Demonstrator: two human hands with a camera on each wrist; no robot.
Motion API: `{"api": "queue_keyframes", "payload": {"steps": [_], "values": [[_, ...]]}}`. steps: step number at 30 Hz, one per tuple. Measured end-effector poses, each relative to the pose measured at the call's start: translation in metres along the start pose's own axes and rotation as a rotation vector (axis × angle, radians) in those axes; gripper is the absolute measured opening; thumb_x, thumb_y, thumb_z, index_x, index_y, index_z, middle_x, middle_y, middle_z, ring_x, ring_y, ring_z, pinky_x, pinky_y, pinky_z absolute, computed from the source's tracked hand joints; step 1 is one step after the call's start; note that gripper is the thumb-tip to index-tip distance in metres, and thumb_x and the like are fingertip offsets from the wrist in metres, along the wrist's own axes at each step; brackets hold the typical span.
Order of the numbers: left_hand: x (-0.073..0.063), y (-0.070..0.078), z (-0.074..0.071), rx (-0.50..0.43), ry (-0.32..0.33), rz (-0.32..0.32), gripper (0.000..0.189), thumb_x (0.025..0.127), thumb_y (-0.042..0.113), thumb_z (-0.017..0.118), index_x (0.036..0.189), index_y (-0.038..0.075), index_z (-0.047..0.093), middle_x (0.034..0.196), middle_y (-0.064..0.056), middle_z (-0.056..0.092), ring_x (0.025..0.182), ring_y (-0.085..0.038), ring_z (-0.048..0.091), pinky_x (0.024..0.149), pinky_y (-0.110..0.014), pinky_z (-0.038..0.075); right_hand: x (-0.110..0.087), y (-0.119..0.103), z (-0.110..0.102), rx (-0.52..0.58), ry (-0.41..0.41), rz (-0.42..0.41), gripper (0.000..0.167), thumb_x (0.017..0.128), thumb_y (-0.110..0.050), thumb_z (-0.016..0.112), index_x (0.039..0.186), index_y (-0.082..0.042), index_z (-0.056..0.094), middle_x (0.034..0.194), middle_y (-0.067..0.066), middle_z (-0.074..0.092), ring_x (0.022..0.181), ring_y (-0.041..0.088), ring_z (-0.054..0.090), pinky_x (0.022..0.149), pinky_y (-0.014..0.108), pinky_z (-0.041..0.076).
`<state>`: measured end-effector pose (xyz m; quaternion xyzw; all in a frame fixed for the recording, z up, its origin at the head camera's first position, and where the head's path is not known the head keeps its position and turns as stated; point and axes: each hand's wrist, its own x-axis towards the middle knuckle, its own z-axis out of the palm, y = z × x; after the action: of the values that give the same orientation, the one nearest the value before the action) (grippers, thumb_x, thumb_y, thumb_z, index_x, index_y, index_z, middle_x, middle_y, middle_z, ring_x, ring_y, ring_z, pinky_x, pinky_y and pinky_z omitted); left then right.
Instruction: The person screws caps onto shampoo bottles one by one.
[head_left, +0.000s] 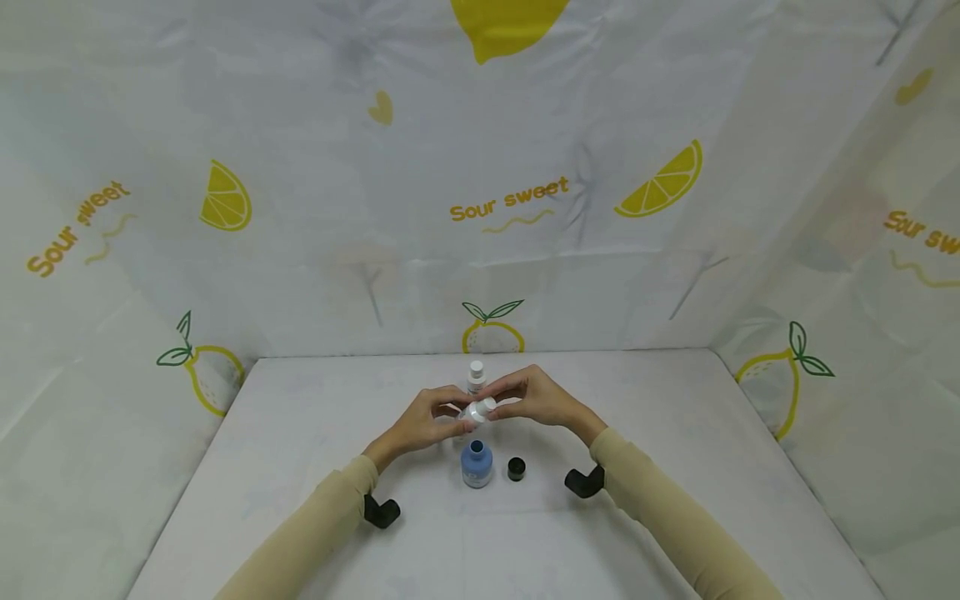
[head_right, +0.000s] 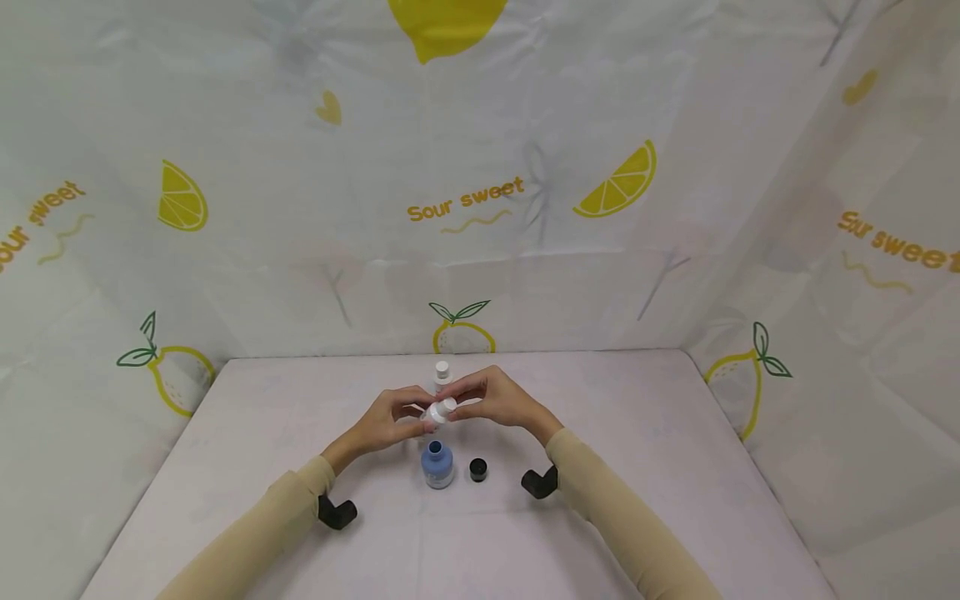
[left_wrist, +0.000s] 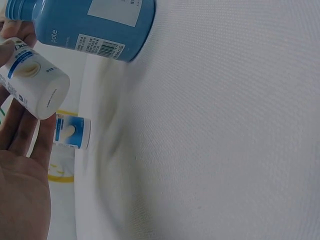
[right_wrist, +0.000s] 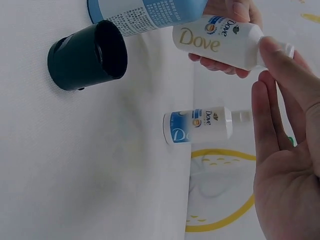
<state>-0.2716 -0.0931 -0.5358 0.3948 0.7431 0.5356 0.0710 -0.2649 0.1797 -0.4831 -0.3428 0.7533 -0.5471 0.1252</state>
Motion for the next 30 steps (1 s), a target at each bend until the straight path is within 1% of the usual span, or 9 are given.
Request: {"api": "queue_keyframes", "payload": {"steps": [4, 8, 15, 23, 30], "values": [[0.001, -0.001, 0.001, 0.003, 0.001, -0.005, 0.034, 0.097, 0.007, 0.081, 0.13, 0.004, 0.076, 0.121, -0.016, 0.076, 0.108, -0.006, 0.071, 0.095, -0.031, 0.065, 0.0, 0.0, 0.001, -0.018, 0.026, 0.001, 0.033, 0.09, 0.0, 0.086, 0.122, 0.001, 0.08, 0.125, 0.022, 0.08, 0.11, 0.007, 0.077, 0.104, 0.037, 0.063], [0.001, -0.001, 0.0, 0.009, 0.012, -0.005, 0.033, 0.097, 0.007, 0.081, 0.129, 0.004, 0.077, 0.119, -0.015, 0.076, 0.107, -0.007, 0.071, 0.094, -0.031, 0.065, 0.0, 0.001, 0.002, -0.039, 0.058, 0.0, 0.032, 0.09, -0.001, 0.086, 0.121, 0.001, 0.08, 0.123, 0.023, 0.08, 0.109, 0.006, 0.076, 0.104, 0.038, 0.064], [0.001, 0.0, 0.001, 0.036, 0.038, -0.042, 0.031, 0.096, 0.01, 0.082, 0.127, 0.008, 0.078, 0.119, -0.011, 0.076, 0.107, -0.006, 0.071, 0.094, -0.029, 0.064, 0.002, 0.004, 0.007, -0.073, 0.104, 0.025, 0.028, 0.09, -0.005, 0.088, 0.116, -0.004, 0.08, 0.119, 0.017, 0.081, 0.108, 0.003, 0.074, 0.102, 0.033, 0.063], [0.002, 0.001, 0.002, 0.05, 0.055, -0.054, 0.032, 0.095, 0.013, 0.085, 0.126, 0.009, 0.078, 0.121, -0.01, 0.077, 0.106, -0.007, 0.071, 0.093, -0.028, 0.064, 0.002, 0.005, 0.009, -0.121, 0.141, 0.058, 0.029, 0.087, -0.009, 0.091, 0.113, -0.006, 0.079, 0.111, 0.012, 0.08, 0.102, 0.008, 0.072, 0.102, 0.042, 0.064], [0.001, -0.001, 0.002, 0.073, 0.062, -0.04, 0.033, 0.095, 0.015, 0.086, 0.126, 0.01, 0.078, 0.119, -0.009, 0.077, 0.106, -0.009, 0.071, 0.094, -0.03, 0.064, 0.002, 0.006, 0.012, -0.135, 0.172, 0.085, 0.027, 0.086, -0.01, 0.092, 0.108, -0.007, 0.077, 0.107, 0.01, 0.078, 0.097, 0.007, 0.071, 0.1, 0.05, 0.064]]}}
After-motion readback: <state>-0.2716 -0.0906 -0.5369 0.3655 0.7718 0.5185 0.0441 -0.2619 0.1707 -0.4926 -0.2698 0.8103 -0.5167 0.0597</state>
